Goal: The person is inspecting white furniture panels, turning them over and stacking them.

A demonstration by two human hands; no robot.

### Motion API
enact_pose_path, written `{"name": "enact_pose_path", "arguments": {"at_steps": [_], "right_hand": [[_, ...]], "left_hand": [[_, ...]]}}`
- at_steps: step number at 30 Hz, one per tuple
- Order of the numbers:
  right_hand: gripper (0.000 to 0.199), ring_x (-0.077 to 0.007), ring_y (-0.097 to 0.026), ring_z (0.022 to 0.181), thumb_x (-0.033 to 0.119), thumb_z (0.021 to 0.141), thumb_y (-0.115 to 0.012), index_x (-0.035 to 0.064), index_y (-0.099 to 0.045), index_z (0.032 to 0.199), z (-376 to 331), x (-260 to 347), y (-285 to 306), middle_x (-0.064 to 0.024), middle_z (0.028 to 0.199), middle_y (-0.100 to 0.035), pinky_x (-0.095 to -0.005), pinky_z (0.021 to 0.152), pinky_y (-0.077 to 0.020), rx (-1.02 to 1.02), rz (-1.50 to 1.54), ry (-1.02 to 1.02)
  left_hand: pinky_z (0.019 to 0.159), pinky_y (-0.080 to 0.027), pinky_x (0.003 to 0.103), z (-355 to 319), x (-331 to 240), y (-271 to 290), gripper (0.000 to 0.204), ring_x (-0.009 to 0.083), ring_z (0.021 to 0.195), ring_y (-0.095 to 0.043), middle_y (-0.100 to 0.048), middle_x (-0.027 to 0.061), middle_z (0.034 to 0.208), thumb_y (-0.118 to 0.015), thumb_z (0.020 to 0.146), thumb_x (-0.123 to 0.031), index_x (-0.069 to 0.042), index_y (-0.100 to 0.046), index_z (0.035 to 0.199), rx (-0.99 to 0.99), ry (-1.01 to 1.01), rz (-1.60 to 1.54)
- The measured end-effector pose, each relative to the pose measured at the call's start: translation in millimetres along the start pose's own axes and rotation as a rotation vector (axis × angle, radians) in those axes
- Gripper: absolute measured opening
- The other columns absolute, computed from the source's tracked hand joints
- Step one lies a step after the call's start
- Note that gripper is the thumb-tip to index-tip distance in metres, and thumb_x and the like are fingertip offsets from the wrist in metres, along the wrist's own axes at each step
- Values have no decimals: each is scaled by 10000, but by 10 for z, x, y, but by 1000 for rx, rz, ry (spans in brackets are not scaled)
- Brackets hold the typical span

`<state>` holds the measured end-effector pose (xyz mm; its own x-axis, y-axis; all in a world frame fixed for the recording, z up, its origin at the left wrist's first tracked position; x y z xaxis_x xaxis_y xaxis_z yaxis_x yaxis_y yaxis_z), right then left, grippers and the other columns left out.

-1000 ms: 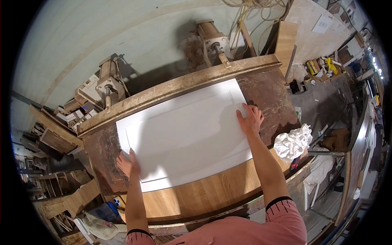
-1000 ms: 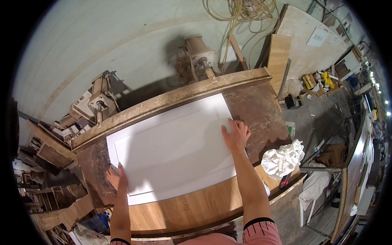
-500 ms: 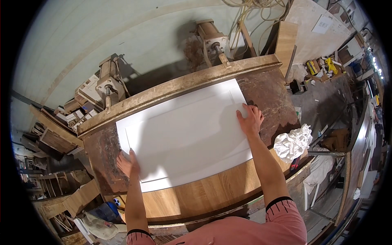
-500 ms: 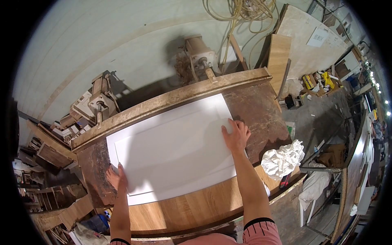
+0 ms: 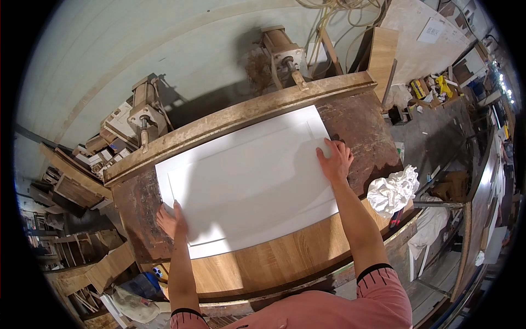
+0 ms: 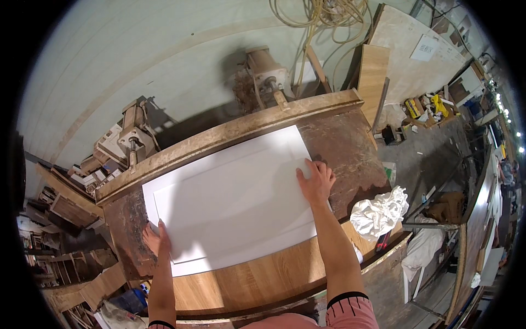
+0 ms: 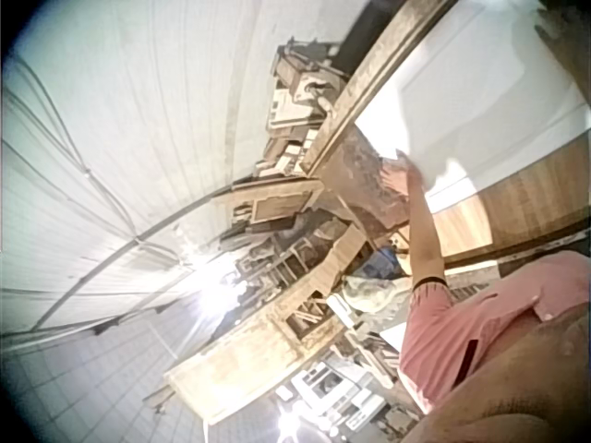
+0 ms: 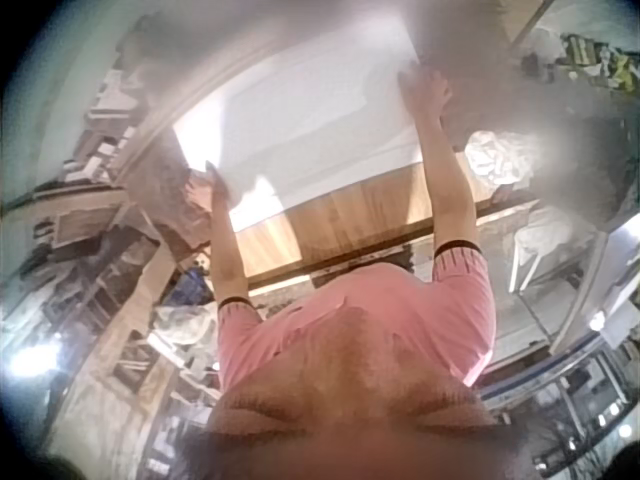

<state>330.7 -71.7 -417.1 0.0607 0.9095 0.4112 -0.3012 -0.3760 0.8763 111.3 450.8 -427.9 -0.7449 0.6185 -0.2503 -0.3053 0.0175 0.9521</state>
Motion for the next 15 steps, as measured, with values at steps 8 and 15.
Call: {"name": "enact_pose_path", "arguments": {"at_steps": [8,15], "right_hand": [[444,-247,-520,1179,428,840,-726,221,-692,1232,0,9,10,-13,1197,-593,-514,1076,-308,12,-19,-12],[439,-252,-521,1173,419,834,-735,219,-693,1223,4,9,1,-16,1192,-593,-518,1073,-308,4,-19,-7]], "left_hand": [[1135,-327,477,-5,2,4,665,359,1306,-435,-525,169,1364,-608,925,-515,-5,-547,1348,-5,-14,4],[1136,-325,476,-5,-1,4,669,357,1306,-437,-522,165,1368,-607,924,-521,-9,-545,1350,1,-7,-5]]}}
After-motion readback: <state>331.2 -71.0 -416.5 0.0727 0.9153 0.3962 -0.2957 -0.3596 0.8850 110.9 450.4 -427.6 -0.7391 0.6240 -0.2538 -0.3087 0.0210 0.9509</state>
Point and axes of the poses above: each hand's wrist, its own z-axis towards the middle knuckle, its own y-axis out of the back of the hand, x = y × z, the point moved 2 cm from there along z, towards the middle knuckle
